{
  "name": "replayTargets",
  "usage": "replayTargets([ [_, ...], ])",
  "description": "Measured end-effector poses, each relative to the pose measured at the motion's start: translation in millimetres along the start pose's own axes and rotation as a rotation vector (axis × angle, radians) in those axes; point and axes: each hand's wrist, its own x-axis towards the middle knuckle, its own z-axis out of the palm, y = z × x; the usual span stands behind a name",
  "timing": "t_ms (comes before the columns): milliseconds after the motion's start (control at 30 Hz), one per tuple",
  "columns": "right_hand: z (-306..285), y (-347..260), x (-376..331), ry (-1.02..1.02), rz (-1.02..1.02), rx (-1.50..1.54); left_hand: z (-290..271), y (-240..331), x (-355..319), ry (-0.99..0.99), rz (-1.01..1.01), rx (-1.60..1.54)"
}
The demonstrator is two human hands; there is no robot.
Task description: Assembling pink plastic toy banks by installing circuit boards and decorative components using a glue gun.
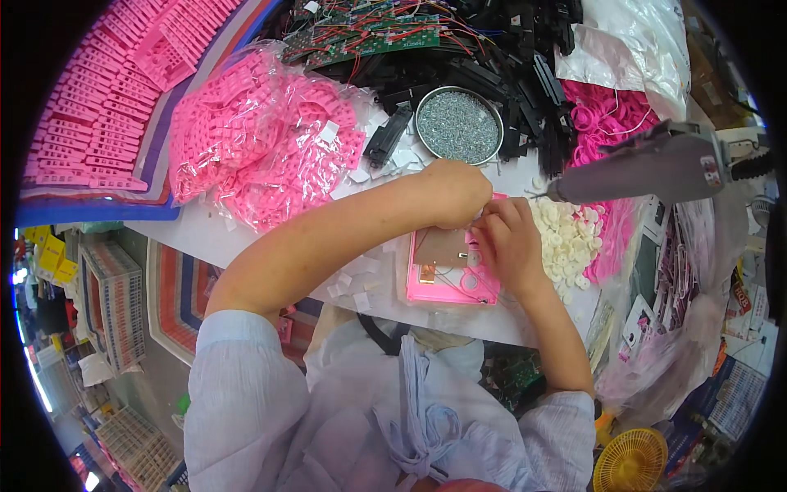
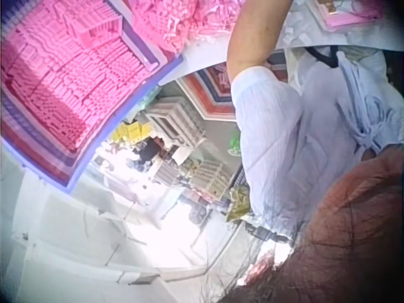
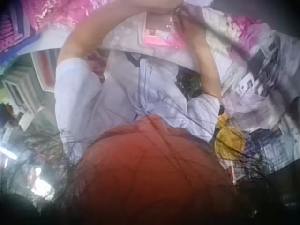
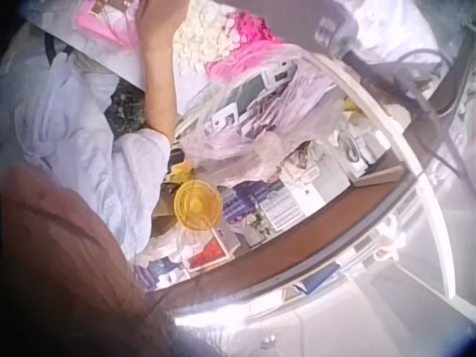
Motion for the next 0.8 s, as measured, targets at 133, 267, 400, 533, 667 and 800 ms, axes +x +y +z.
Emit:
replayTargets([
  [133, -12.3, -2.4, 8.2, -0.151, -0.003, 0.019, -1.6, -0.4, -0.1, -0.032, -0.006, -0.007],
  [267, -28.1, -2.3, 2.7, -0.226, -0.045, 0.032, 0.2, 1.5, 0.5, -0.025, -0.02, 0.052],
  [400, -27.0, -12.2, -7.9, -0.173, -0.044, -0.014, 6.9, -3.6, 2.4, 0.003, 0.008, 0.061],
  [533, -19.1, -23.6, -10.6, -0.216, 0.009, -0.143, 5.2, -1.8, 1.3, -0.016, 0.014, 0.078],
  [667, -18.5, -27.4, -7.1, -0.325, 0.0, -0.202, 6.8, -5.8, 0.1, 0.002, 0.056, 0.068],
  [800, -18.5, -22.0, -9.6, -0.175, 0.025, -0.013, 6.4, -4.9, -2.0, -0.005, 0.088, 0.085],
])
